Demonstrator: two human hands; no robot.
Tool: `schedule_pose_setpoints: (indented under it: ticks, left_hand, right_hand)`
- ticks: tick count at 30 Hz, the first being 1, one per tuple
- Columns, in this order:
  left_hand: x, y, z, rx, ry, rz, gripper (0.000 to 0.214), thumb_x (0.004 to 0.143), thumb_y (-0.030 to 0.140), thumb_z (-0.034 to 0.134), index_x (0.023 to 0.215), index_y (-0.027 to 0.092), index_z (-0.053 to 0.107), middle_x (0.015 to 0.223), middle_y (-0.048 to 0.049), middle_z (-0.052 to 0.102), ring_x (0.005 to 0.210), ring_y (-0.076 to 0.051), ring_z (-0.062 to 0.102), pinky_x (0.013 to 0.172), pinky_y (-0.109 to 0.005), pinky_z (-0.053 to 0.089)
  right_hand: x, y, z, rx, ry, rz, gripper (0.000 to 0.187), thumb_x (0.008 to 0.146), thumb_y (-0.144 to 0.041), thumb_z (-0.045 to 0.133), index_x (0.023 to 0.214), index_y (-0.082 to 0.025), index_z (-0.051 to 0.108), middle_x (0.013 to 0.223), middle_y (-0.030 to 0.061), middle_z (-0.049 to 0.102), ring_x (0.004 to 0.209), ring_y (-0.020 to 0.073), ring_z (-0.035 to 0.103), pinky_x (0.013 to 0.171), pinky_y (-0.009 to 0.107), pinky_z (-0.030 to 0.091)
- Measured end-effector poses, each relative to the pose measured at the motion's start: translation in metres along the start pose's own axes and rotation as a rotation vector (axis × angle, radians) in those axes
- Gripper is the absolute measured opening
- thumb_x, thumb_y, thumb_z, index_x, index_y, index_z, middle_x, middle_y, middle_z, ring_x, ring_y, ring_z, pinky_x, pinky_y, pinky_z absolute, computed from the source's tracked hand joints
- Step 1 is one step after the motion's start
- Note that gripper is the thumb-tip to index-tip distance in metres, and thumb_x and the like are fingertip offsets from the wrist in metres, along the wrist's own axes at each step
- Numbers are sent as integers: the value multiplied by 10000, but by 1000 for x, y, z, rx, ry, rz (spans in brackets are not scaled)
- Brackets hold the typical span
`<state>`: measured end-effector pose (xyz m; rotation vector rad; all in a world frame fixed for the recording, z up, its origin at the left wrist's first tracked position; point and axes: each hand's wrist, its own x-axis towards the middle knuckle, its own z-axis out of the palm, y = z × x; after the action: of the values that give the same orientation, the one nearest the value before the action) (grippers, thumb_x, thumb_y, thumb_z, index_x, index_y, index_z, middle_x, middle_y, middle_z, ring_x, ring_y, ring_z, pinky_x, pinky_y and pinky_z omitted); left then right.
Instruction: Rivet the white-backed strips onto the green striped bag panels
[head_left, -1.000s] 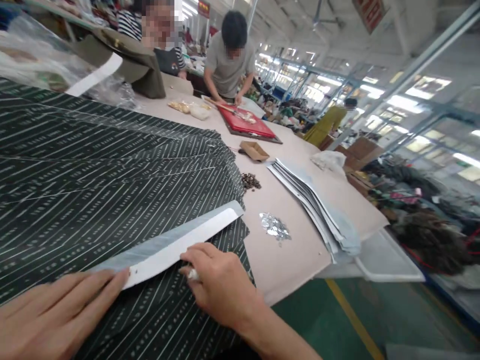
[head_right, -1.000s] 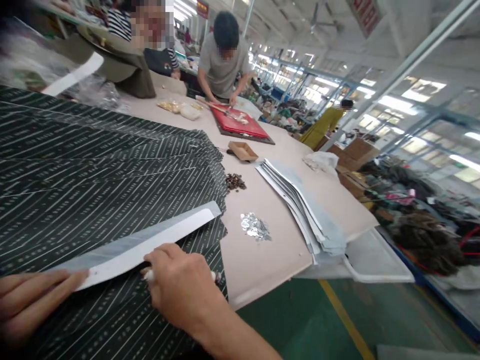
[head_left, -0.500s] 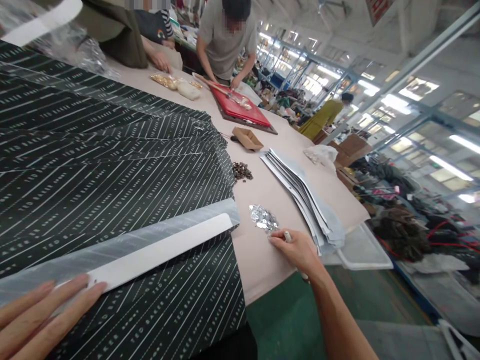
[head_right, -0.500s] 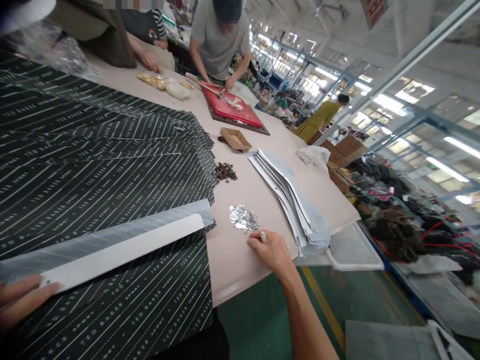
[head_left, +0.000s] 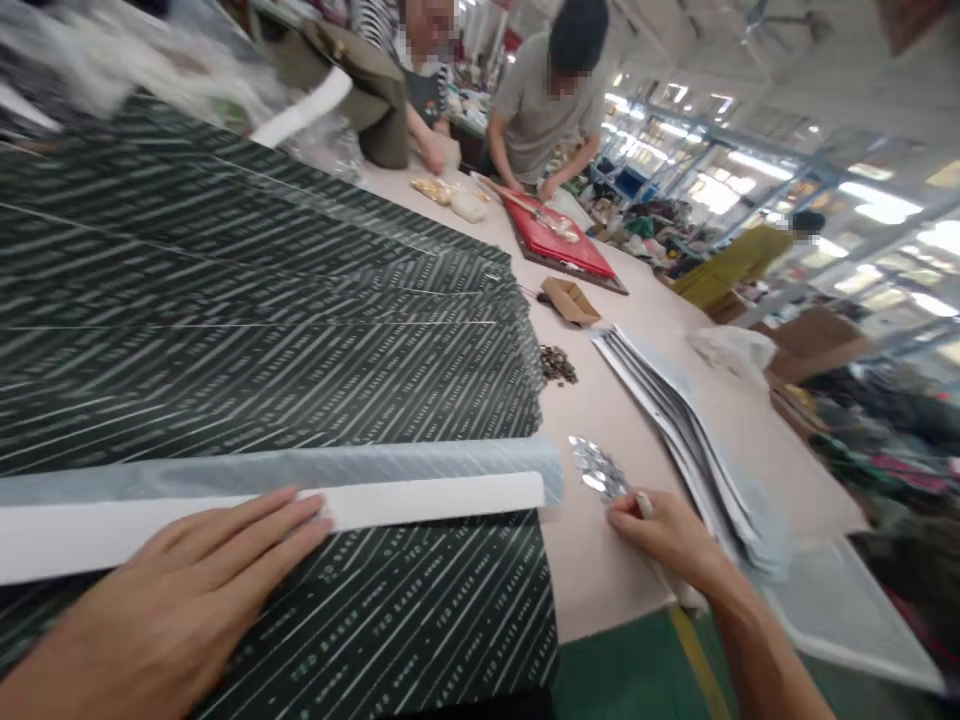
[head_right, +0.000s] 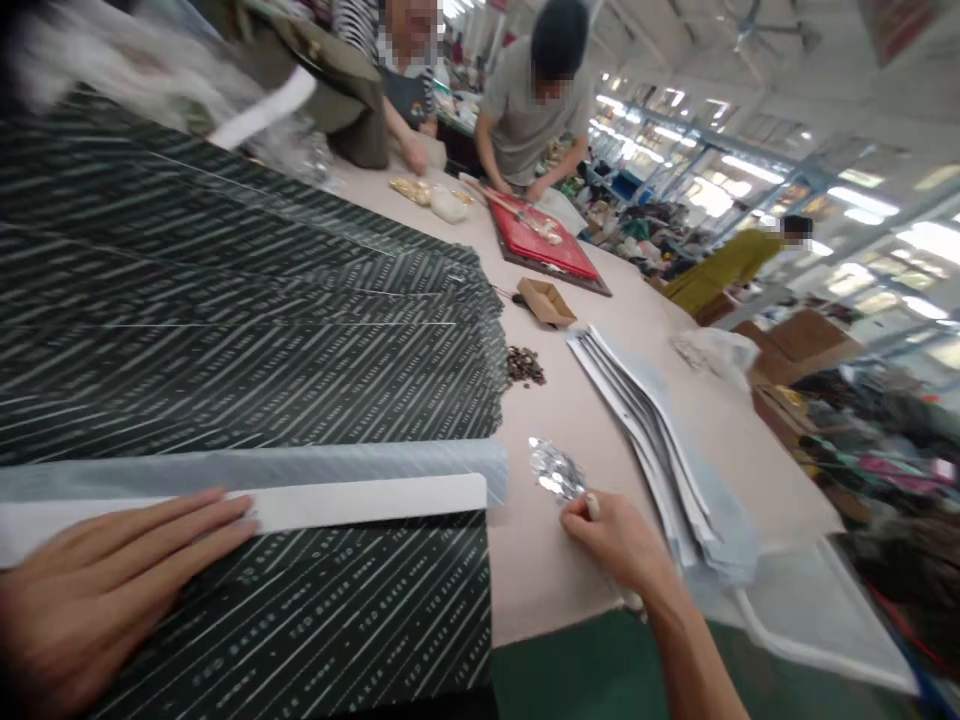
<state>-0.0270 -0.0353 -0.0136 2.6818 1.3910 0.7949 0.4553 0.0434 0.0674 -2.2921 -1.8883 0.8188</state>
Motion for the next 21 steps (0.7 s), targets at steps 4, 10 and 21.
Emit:
schedule_pose_setpoints:
  ticks: [4, 10, 21]
  left_hand:
    - [14, 21, -23, 116, -36, -38, 463, 958, 54, 316, 1294, 209, 595, 1367, -32, 575, 1289, -207, 497, 1028, -374, 415]
    - [13, 27, -25, 23, -84, -119, 444, 938, 53, 359, 1284, 223, 580, 1360, -35, 558, 1327, -224, 450, 1049, -405, 410]
    - [12, 26, -25, -21, -105, -118, 334, 1006, 193, 404, 1314, 141, 525, 1297, -89, 564, 1237, -264, 486, 1007, -427, 482]
  right_hand:
    - [-3, -20, -8, -90, 77, 39, 339, 666, -529, 654, 634, -196, 708, 506, 11, 628, 488, 173, 561, 474, 260, 404]
    - [-31, -151, 19, 248, -19, -145, 340, 708, -534, 710, 745, -197, 716, 480, -17, 566, 451, 128, 514, 450, 224, 393]
    - [-17, -266, 122, 167, -438, -364, 95, 739, -239, 608, 733, -185, 686, 547, -39, 626, 514, 118, 564, 510, 227, 409]
